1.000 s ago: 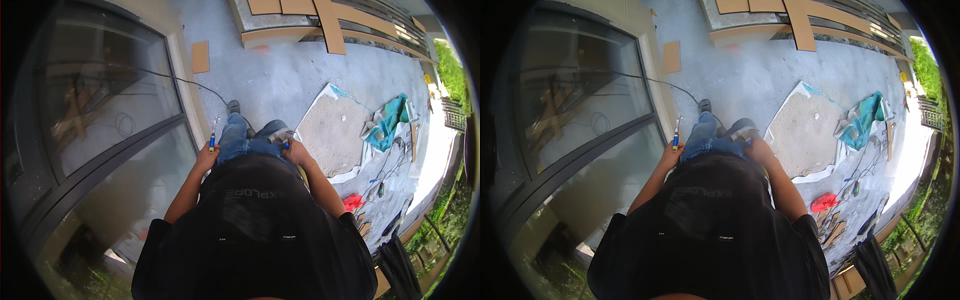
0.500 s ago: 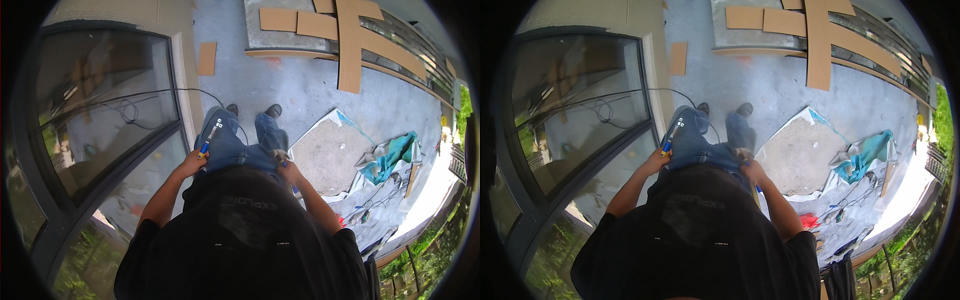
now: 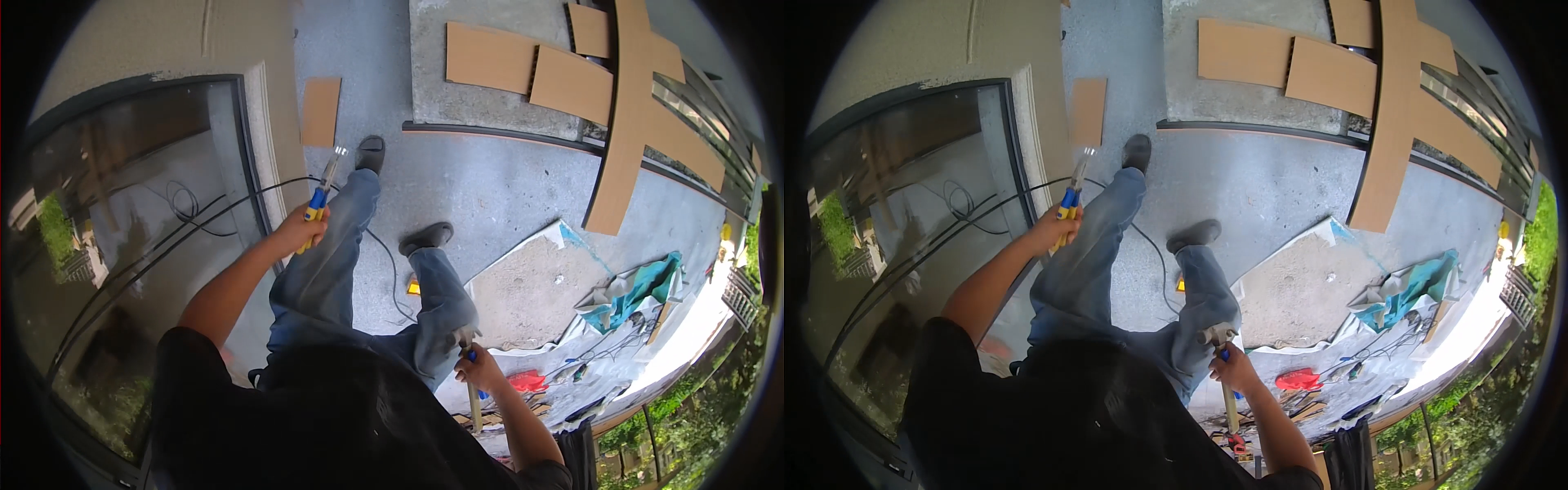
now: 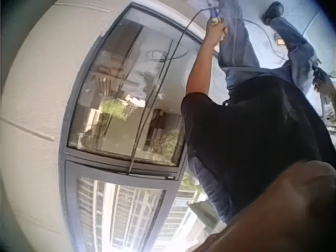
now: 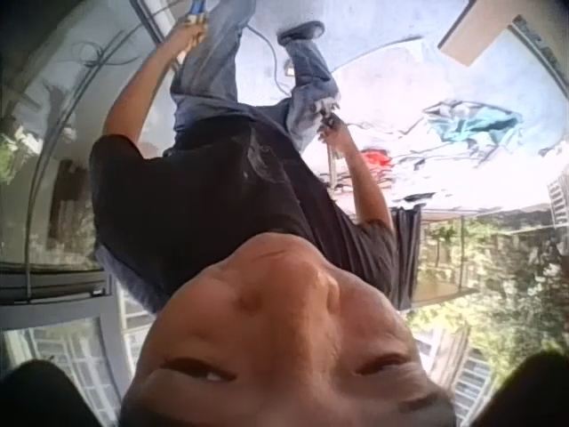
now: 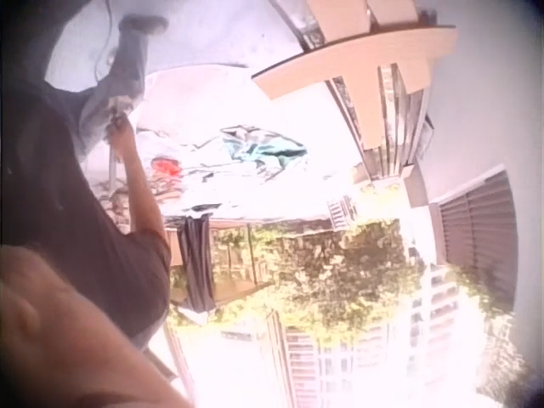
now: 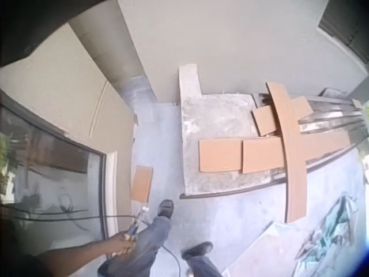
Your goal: The person cuts a metal piece using an angle grinder and pliers, then fits composite boards onto a concrete structure and chips a concrete corner using a hammer.
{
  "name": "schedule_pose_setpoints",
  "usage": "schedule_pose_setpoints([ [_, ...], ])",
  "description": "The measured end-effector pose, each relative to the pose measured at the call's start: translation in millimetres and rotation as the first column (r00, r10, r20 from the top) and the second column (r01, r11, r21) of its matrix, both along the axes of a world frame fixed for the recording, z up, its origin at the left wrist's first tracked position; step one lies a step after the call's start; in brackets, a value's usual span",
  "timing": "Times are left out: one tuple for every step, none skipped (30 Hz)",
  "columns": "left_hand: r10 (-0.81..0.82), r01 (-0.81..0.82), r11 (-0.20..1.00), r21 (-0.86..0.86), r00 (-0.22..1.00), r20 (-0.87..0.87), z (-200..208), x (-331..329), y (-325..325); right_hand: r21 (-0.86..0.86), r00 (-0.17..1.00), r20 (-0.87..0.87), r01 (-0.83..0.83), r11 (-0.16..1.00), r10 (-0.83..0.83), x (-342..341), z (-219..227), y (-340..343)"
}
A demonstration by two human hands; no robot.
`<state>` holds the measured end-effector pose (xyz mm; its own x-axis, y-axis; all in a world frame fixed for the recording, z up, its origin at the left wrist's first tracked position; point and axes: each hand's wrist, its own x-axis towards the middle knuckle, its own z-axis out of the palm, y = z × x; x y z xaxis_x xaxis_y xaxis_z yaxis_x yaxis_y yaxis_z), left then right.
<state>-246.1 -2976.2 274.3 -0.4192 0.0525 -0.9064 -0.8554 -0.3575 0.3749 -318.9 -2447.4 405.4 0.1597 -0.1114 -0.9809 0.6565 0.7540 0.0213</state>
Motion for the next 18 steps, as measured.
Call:
schedule_pose_setpoints([
  [-0.079,0.073,0.99,-0.117,0.996,-0.049,-75,-8,-29,-0.066,0.98,-0.134,-0.155,0.986,0.145,-3,-67,15],
  [-0.217,0.188,0.939,-0.289,0.974,-0.071,-130,-39,-51,-0.085,0.887,-0.323,-0.373,0.924,0.329,-22,-134,13],
  [-0.413,0.358,0.747,-0.561,0.91,0.031,-189,-58,-77,0.017,0.689,-0.479,-0.611,0.791,0.543,-48,-200,-7],
  [-0.579,0.492,0.533,-0.688,0.805,0.128,-250,-70,-103,0.151,0.517,-0.472,-0.751,0.643,0.714,-73,-272,-25],
  [-0.606,0.558,0.468,-0.686,0.767,0.211,-295,-95,-113,0.275,0.41,-0.399,-0.8,0.534,0.82,-101,-340,-41],
  [-0.626,0.627,0.403,-0.667,0.72,0.299,-332,-114,-117,0.297,0.343,-0.4,-0.829,0.475,0.85,-131,-391,-61],
  [-0.614,0.616,0.408,-0.674,0.731,0.297,-369,-127,-131,0.331,0.27,-0.426,-0.842,0.426,0.864,-153,-449,-68],
  [-0.685,0.661,0.303,-0.687,0.652,0.325,-402,-129,-144,0.345,0.242,-0.44,-0.844,0.412,0.865,-166,-495,-79],
  [-0.754,0.683,0.186,-0.706,0.56,0.344,-431,-136,-157,0.347,0.251,-0.45,-0.835,0.428,0.857,-177,-539,-87],
  [-0.751,0.666,0.186,-0.722,0.57,0.333,-458,-140,-163,0.38,0.24,-0.446,-0.821,0.425,0.862,-183,-572,-94],
  [-0.762,0.648,0.154,-0.745,0.558,0.328,-481,-143,-170,0.377,0.245,-0.455,-0.818,0.434,0.856,-194,-604,-102],
  [-0.778,0.637,0.133,-0.759,0.541,0.318,-503,-143,-167,0.371,0.255,-0.449,-0.819,0.438,0.856,-196,-629,-104],
  [-0.782,0.634,0.126,-0.763,0.537,0.317,-523,-148,-164,0.395,0.241,-0.447,-0.811,0.432,0.862,-200,-646,-102],
  [-0.782,0.608,0.135,-0.782,0.55,0.293,-541,-157,-161,0.385,0.177,-0.485,-0.836,0.391,0.856,-206,-662,-101],
  [-0.777,0.578,0.154,-0.802,0.572,0.263,-557,-163,-157,0.376,0.107,-0.519,-0.862,0.34,0.848,-212,-675,-94],
  [-0.768,0.561,0.181,-0.808,0.593,0.24,-568,-159,-150,0.378,0.097,-0.517,-0.865,0.329,0.85,-207,-681,-90],
  [-0.779,0.54,0.193,-0.819,0.592,0.207,-578,-162,-146,0.39,0.117,-0.551,-0.839,0.379,0.826,-205,-682,-82],
  [-0.763,0.54,0.208,-0.815,0.611,0.21,-586,-148,-142,0.372,0.141,-0.594,-0.825,0.426,0.792,-193,-680,-84],
])
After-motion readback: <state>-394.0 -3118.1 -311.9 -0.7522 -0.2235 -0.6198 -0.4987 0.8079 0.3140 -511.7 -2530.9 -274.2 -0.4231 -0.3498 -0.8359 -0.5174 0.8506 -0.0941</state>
